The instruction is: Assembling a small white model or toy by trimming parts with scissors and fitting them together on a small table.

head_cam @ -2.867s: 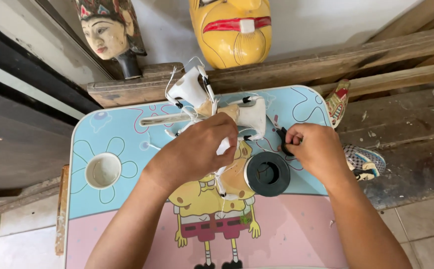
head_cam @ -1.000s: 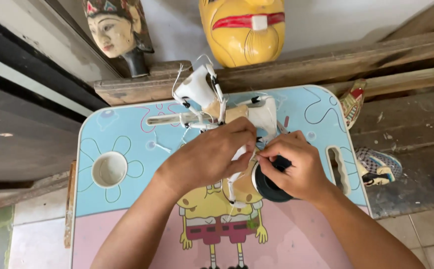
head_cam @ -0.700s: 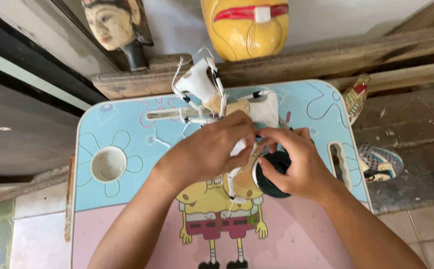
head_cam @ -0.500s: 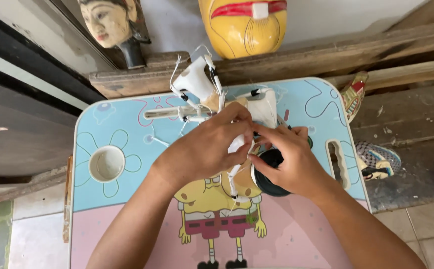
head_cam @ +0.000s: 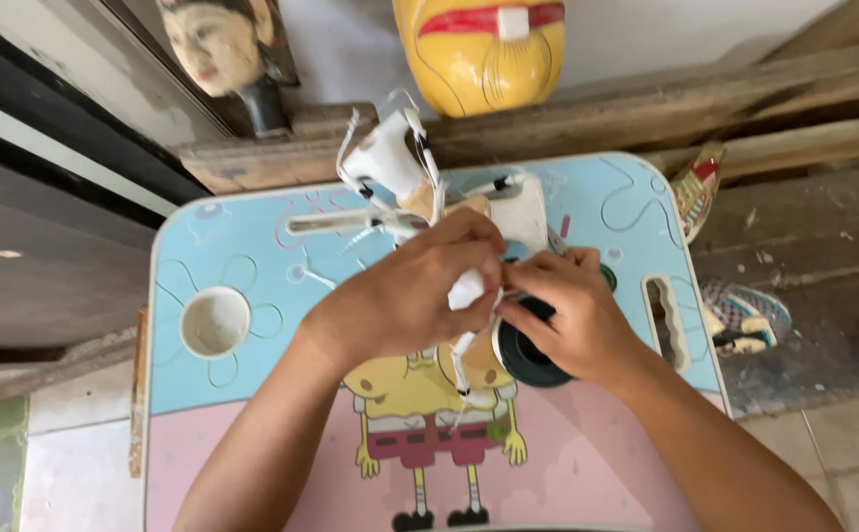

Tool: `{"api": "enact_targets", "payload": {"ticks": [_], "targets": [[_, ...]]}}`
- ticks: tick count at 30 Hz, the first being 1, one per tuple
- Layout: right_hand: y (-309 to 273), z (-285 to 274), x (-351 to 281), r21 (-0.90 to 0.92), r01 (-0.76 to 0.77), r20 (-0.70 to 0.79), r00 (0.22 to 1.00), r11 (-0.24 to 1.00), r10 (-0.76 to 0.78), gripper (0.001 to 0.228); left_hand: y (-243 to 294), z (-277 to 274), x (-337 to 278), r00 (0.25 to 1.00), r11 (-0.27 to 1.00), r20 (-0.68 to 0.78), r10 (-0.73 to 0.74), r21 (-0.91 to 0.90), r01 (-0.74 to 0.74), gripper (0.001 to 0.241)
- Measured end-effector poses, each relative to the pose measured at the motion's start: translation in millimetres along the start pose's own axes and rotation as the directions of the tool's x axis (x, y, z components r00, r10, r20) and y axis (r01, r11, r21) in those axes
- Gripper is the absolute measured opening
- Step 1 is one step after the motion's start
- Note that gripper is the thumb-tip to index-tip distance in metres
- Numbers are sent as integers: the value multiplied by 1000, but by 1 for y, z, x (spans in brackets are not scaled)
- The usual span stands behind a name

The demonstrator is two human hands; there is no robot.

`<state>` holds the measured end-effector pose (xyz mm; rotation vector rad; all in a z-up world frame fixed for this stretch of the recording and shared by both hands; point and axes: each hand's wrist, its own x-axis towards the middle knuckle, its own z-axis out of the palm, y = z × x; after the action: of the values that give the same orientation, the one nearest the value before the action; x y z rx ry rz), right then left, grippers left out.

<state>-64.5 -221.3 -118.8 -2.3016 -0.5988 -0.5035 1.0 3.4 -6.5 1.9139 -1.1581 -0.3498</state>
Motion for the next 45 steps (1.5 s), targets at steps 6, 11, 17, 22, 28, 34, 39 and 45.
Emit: {"api": "enact_targets", "payload": {"ticks": [6, 11, 17, 22, 28, 34, 39, 45], "targets": [[-19, -12, 6, -71, 84, -103, 991, 994, -91, 36, 2, -16, -7, 998, 998, 11, 59, -25, -59, 6], [-23, -13, 13, -106, 157, -116, 979, 982, -169, 36, 5, -36, -23, 999, 1000, -37, 27, 6, -27, 14], [-32, -16, 17, -23, 171, -129, 976, 985, -173, 29, -13, -22, -58, 974, 1000, -227, 0, 19, 4, 16], [-35, -12, 28, -10, 221, -272, 938, 975, -215, 27, -35, 22, -87, 915, 999, -402, -36, -23, 29, 21], [-49, -10, 37, -82, 246, -201, 945, 966, -258, 27, -47, 74, -98, 852, 1000, -524, -8, -9, 4, 35], [-66, -3, 50, -166, 217, -89, 968, 962, -234, 21, -54, 92, -98, 735, 986, -663, -144, -37, 160, 52], [-55, 11, 57, -263, 220, -42, 970, 940, -239, 23, -69, 97, -90, 663, 959, -702, -259, -106, 262, 52], [-57, 10, 52, -155, 212, -61, 973, 965, -223, 27, -65, 99, -89, 660, 948, -699, -277, -87, 306, 52]]}}
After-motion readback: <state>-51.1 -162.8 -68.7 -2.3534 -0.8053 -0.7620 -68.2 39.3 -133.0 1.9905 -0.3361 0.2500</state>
